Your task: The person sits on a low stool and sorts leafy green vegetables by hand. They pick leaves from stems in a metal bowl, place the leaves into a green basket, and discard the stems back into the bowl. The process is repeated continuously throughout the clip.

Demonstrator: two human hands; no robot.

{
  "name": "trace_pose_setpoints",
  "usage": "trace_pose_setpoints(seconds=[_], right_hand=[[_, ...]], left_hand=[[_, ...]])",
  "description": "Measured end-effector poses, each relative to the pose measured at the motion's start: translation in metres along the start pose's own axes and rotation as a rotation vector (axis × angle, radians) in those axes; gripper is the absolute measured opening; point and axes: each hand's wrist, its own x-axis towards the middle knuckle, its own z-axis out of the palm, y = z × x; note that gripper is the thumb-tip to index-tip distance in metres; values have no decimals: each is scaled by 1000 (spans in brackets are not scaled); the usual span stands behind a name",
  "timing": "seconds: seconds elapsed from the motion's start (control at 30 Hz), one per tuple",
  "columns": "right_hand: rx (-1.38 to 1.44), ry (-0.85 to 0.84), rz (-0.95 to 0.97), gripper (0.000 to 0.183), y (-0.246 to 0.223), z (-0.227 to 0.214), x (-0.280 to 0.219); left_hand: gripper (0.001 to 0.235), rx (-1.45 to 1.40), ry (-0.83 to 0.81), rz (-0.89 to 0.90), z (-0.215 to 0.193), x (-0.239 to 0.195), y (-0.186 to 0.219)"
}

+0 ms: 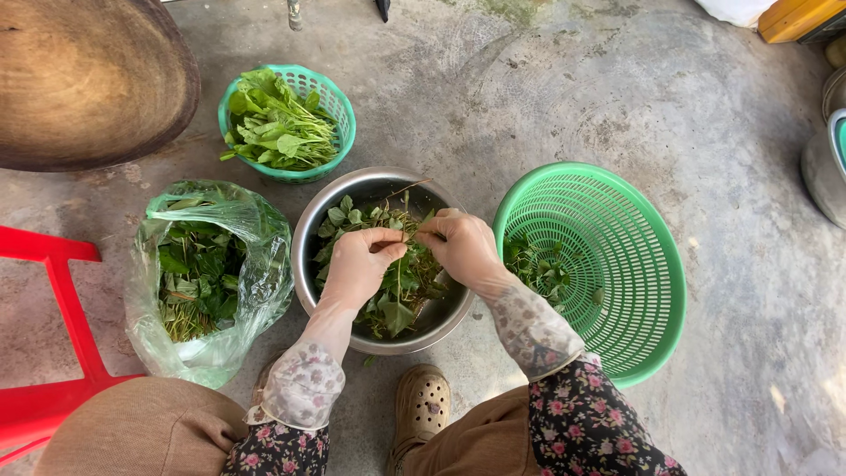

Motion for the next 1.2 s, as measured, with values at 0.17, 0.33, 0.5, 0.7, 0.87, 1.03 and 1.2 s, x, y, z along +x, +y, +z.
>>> trace_pose_setpoints(seconds=[0.17,0.33,0.5,0.7,0.87,1.03,1.2], right_hand=[[267,-248,433,19,-4,-9,0],[396,-309,320,22,-2,6,-11],[550,-318,405,22,4,16,-11],[673,-287,489,22,6,18,-12],[335,-216,376,23,12,14,-14],[297,-235,451,22,22,8,-17],[497,-160,241,22,25,11,-20]], left_hand=[[17,-155,94,-34,-5,8,-13],[14,-502,162,-14,-6,17,-24],[13,-546,172,-60,-4,14,-20],[9,-609,118,-28,2,12,-17],[8,-611,128,4,1,12,-20],[8,-572,121,-48,5,13,-20],[8,-592,82,-72,17,12,-14]])
